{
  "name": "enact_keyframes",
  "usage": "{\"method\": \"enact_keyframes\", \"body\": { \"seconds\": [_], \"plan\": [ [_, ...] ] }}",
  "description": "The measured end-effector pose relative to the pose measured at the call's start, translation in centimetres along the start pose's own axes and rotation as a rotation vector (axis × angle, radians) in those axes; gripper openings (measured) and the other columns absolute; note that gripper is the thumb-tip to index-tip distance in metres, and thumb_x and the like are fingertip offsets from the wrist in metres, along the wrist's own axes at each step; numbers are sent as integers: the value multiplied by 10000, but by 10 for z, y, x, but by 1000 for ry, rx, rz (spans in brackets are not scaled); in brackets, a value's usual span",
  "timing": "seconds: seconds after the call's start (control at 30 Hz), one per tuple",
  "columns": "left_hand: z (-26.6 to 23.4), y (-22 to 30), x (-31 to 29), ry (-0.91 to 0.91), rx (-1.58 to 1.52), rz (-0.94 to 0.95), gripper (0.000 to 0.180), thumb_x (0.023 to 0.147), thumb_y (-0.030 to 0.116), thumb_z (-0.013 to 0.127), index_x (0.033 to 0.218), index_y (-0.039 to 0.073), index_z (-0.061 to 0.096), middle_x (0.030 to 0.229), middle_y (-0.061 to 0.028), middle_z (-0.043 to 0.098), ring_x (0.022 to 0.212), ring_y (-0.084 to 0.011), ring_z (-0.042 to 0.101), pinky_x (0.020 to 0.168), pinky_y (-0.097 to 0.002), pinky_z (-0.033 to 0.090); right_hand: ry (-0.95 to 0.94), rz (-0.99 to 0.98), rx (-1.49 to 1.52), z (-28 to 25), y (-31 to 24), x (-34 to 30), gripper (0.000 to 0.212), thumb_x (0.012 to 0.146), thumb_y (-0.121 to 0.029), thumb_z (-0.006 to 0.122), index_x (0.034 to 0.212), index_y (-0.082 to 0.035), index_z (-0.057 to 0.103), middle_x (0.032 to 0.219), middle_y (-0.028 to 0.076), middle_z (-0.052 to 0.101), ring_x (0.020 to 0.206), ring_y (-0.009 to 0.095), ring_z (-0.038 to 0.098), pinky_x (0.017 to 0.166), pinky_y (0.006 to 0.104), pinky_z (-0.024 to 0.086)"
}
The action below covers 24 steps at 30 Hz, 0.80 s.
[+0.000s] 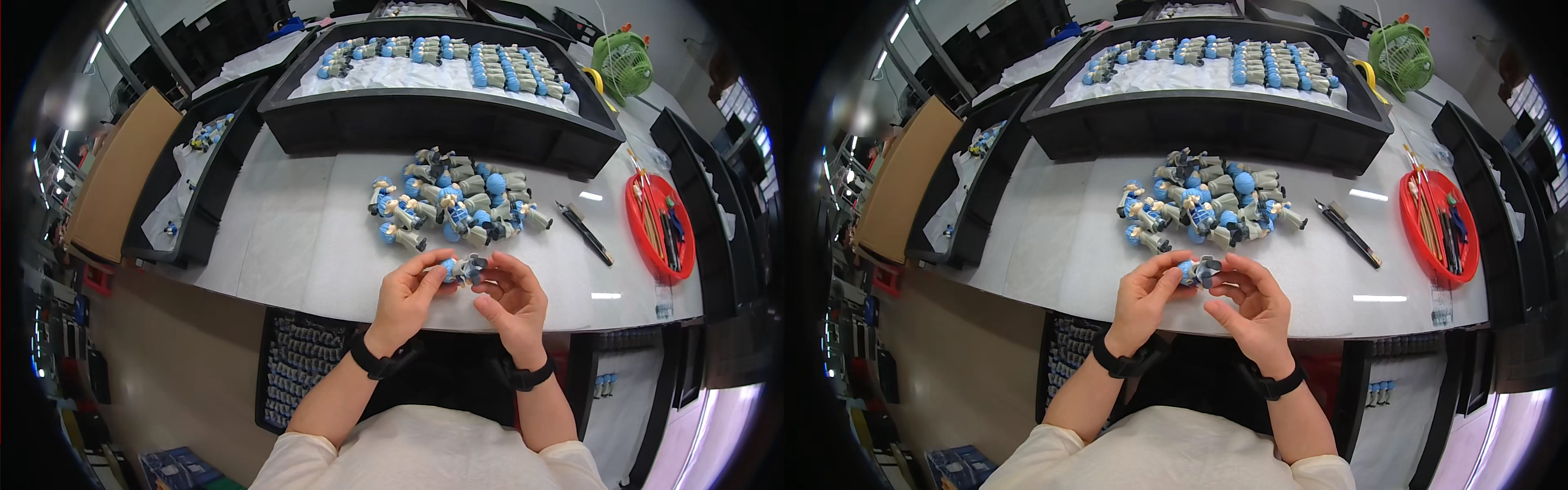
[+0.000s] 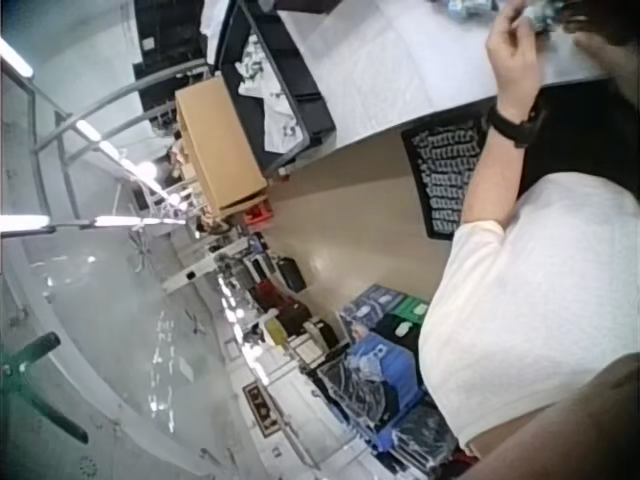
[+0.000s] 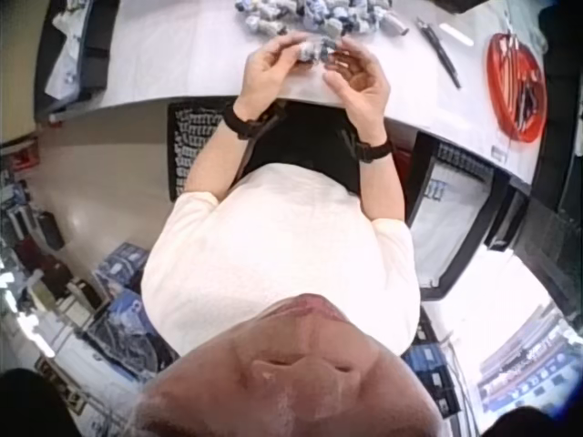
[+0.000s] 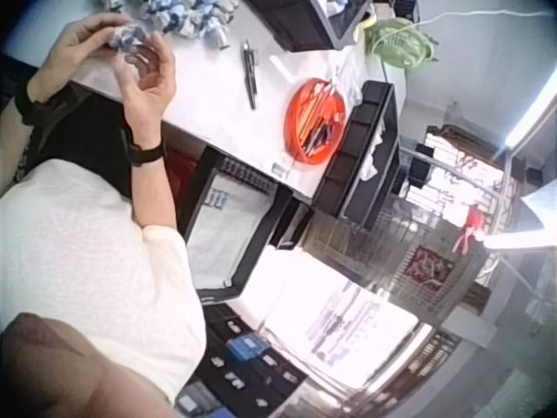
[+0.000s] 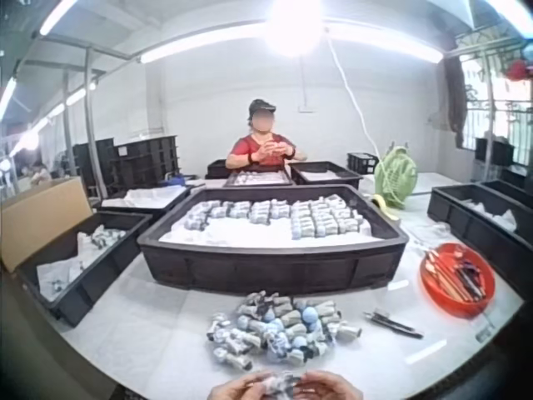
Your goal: Inspecting small manufactured components and arranging them into organized rows in a shipping tray.
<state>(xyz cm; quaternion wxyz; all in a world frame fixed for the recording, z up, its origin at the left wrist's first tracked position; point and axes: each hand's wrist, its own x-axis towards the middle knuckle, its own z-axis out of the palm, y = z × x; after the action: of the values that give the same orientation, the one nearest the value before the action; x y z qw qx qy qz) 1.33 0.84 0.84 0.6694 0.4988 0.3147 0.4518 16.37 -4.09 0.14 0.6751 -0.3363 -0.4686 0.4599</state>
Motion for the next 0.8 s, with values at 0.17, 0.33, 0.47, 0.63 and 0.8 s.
{"method": "enact_keyframes", "body": {
  "seconds": [0.17,0.33,0.47,0.63,0.8],
  "plan": [
    [2,-1,-6,9,10,186,283,781,-65,548,1060,-21,533,1082,-92,534,946,-138,535,806,-252,462,62,1,-225,4,3,2,318,765,-43,619,1064,7,527,1003,88,534,824,153,541,686,237,437],
    [-1,-2,-11,-45,24,230,258,757,-100,544,1006,-31,550,1079,-127,528,963,-171,531,813,-271,454,56,-95,-471,7,-4,1,207,727,-19,622,932,-24,596,870,100,560,739,175,552,617,239,435],
    [3,-6,-9,74,221,170,170,806,-34,513,966,-17,566,1017,-118,555,815,-148,570,715,-249,468,180,-156,-352,-33,-31,-19,199,739,31,602,935,-4,592,909,99,562,802,164,541,689,244,430],
    [7,-11,-8,94,282,203,163,825,-4,489,973,-22,555,1036,-118,552,770,-117,532,681,-216,427,702,-373,-545,-152,-82,-91,194,746,39,610,934,-5,593,892,55,579,799,107,529,726,224,424],
    [7,-15,-5,69,360,205,171,832,-1,483,989,-21,548,1037,-119,553,777,-113,520,690,-214,422,1409,-168,-787,-296,-99,-199,228,732,19,623,955,-15,594,886,50,607,763,104,559,654,217,457]
  ]
}}
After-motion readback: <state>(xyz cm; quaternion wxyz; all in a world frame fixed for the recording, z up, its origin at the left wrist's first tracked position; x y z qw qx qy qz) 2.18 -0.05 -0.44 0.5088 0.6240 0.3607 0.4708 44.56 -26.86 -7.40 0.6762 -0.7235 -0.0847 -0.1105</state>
